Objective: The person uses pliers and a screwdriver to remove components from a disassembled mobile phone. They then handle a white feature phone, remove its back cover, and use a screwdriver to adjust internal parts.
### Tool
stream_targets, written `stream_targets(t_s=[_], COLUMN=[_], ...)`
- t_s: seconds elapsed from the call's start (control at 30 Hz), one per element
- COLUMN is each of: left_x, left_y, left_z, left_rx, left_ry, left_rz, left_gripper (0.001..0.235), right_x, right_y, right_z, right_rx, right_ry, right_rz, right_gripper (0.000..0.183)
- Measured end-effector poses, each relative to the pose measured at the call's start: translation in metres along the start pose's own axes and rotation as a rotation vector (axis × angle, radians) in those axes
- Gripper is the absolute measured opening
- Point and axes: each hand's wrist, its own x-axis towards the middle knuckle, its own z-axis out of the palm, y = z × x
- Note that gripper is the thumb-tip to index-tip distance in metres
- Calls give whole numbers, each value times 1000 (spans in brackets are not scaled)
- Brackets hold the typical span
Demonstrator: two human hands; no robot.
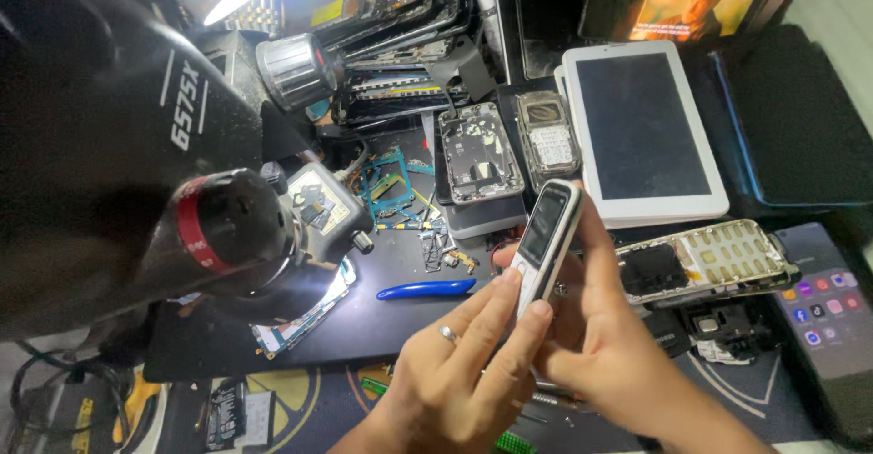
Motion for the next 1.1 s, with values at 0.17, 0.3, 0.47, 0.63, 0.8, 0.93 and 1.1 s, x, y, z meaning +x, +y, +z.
stream_targets(t_s=[0.17, 0.3, 0.47, 0.63, 0.8, 0.93, 1.1], left_x=[-4, -8, -5, -2, -9, -9, -1], left_y=[-7, -9, -6, -4, 0, 2, -1], left_z=[-3, -3, -6, -7, -6, -3, 2], left_rx=[-91, -128, -150, -105, 82, 89, -94], left_ry=[13, 34, 66, 13, -58, -57, 26], left_rz=[-87, -128, -124, -70, 29, 49, -38], left_gripper=[43, 46, 42, 41, 41, 41, 46], right_x=[8, 12, 10, 6, 4, 2, -3], right_y=[-7, -5, -5, 0, -2, -7, -11], right_z=[-3, -1, 0, 3, 7, 9, 3], right_rx=[162, 176, 104, 54, -109, -154, -46], right_ry=[49, 78, 87, 68, 170, 135, 115], right_rz=[154, 205, 197, 156, 216, 176, 101], right_gripper=[121, 119, 124, 127, 128, 130, 124])
